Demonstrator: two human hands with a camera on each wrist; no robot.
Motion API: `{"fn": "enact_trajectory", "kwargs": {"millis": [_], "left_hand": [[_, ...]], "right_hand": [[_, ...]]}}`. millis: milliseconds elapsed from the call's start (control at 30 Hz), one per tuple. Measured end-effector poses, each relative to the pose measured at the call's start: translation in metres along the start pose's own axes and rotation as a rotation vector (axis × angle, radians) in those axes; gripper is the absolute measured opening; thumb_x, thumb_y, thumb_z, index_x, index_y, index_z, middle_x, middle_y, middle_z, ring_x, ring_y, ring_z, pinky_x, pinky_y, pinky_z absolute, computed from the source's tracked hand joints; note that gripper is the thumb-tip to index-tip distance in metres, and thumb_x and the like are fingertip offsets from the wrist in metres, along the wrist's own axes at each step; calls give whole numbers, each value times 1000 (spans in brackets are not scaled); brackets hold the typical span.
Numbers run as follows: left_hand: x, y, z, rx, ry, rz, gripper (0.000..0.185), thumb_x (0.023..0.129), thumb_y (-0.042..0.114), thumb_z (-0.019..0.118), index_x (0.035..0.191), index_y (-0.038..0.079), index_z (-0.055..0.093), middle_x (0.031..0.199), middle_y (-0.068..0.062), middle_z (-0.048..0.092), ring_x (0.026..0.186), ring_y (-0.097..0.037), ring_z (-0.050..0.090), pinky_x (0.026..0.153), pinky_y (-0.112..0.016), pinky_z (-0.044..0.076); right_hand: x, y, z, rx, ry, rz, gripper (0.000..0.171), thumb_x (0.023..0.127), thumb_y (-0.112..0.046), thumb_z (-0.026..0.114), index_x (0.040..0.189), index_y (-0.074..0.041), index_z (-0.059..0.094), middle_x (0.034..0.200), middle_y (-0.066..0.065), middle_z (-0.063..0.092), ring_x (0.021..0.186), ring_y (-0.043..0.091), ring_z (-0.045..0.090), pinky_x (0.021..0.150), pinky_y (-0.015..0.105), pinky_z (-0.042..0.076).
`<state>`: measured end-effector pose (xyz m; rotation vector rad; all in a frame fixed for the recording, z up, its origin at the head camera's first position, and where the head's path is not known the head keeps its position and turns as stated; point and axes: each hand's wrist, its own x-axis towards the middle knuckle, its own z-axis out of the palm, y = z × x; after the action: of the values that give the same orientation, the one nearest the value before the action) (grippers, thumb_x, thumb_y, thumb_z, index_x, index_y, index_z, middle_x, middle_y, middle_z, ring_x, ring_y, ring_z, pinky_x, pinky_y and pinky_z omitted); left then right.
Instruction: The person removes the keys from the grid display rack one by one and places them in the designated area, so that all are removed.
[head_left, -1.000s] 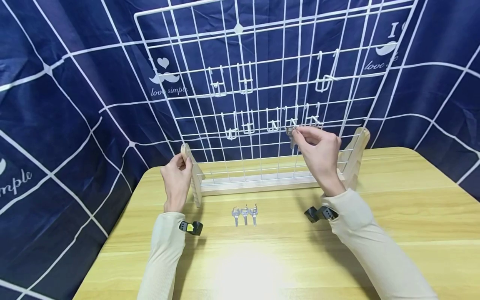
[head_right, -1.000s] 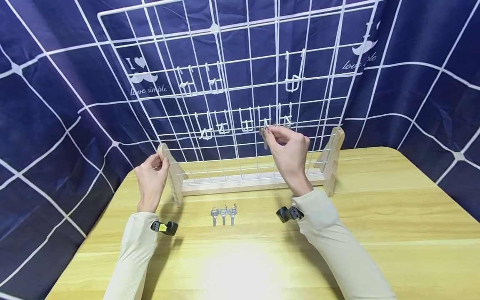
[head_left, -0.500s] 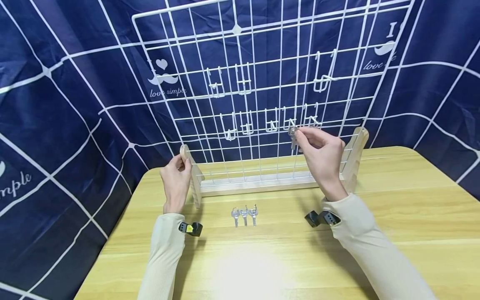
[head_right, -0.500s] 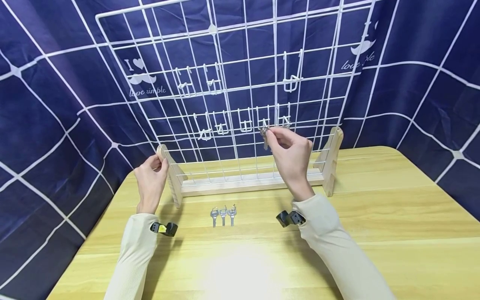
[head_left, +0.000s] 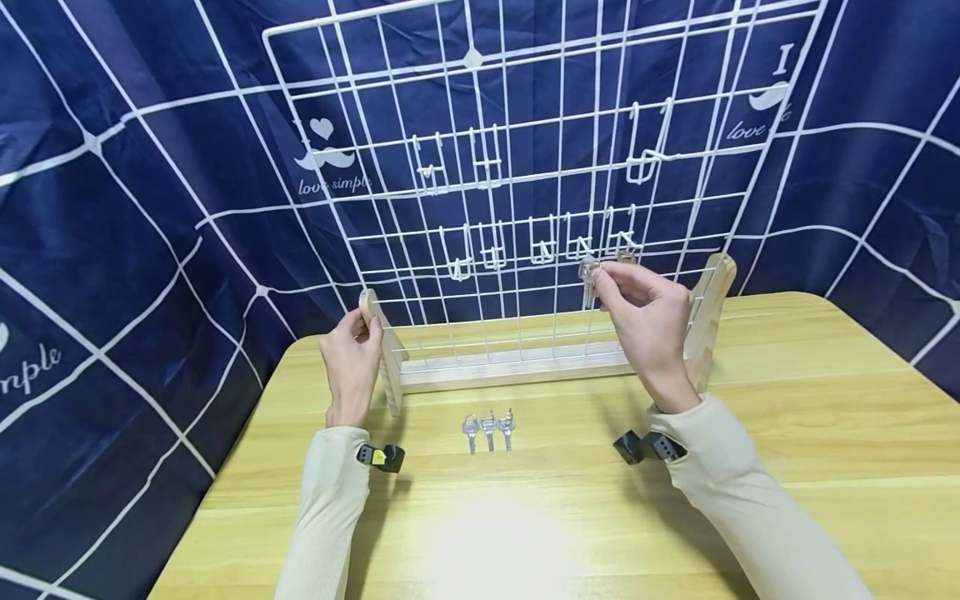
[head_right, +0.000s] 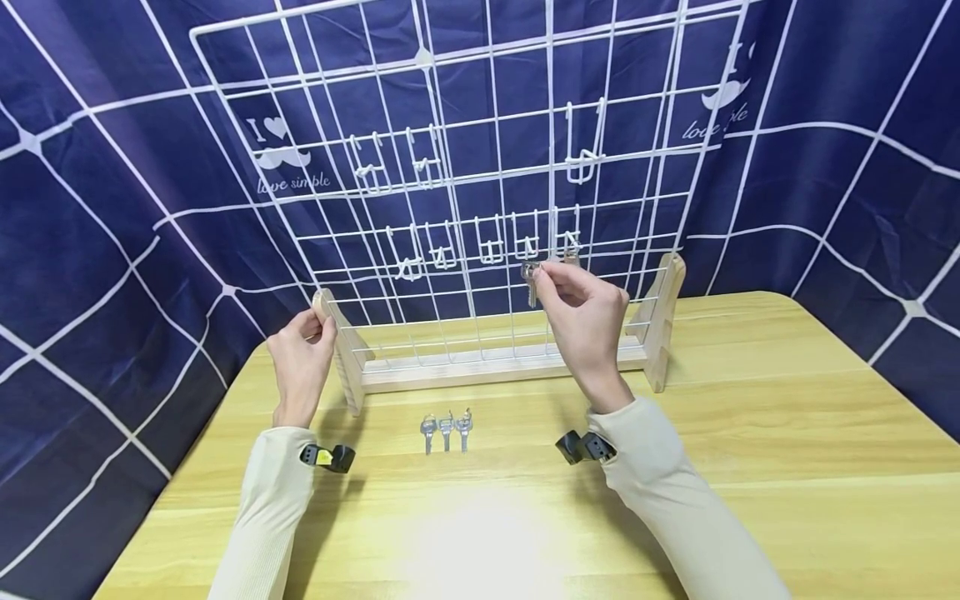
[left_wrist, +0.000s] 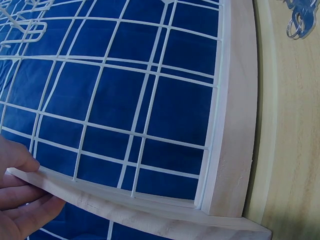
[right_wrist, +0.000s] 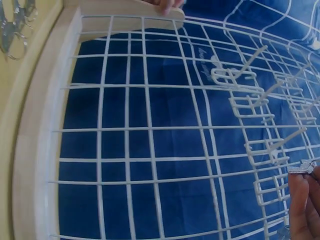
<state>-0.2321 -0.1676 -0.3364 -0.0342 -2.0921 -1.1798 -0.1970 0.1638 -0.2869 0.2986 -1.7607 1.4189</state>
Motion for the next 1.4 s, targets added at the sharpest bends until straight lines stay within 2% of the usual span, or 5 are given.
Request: {"fn": "enact_trajectory", "kwargs": {"millis": [467,767,1033,1267,1400], "left_hand": [[1,-1,-1,1,2,11,23,100,-5,64,116,-19,73,104,-32,77,91,-43,78,85,-55,64],[1,-1,0,-6,2,19,23,100,-6,64,116,-20,73,106,-33,76,92,-45,78,86,-56,64],[0,-1,0,-6,0,14,24,100,-6,64,117,-20,72,105,-33,77,91,-45,78,86,-56,64],[0,-1,-1,-4,1,19,23,100,-6,64,117,-20,73,105,-33,76,91,-46,78,86,-56,64],[0,-1,-1,-3,1,17,23,100,-6,65,117,-20,73,105,-33,77,92,-45,78,86,-56,64]], "right_hand": [[-25,20,-1,-52,-141,85,10,97,10,72,103,14,79,92,29,78,72,-10,67,73,9,55],[-38,32,4,-64,-231,120,9,98,8,73,103,14,78,90,27,78,70,-9,66,72,9,55],[-48,41,6,-85,-369,260,12,99,6,73,107,15,76,94,26,79,69,17,77,69,17,60],[-52,46,6,11,-496,472,20,100,8,69,115,21,69,103,32,77,69,4,73,75,23,63],[-55,51,6,34,-534,540,20,100,11,67,115,24,67,105,34,76,69,5,73,75,25,64]]}}
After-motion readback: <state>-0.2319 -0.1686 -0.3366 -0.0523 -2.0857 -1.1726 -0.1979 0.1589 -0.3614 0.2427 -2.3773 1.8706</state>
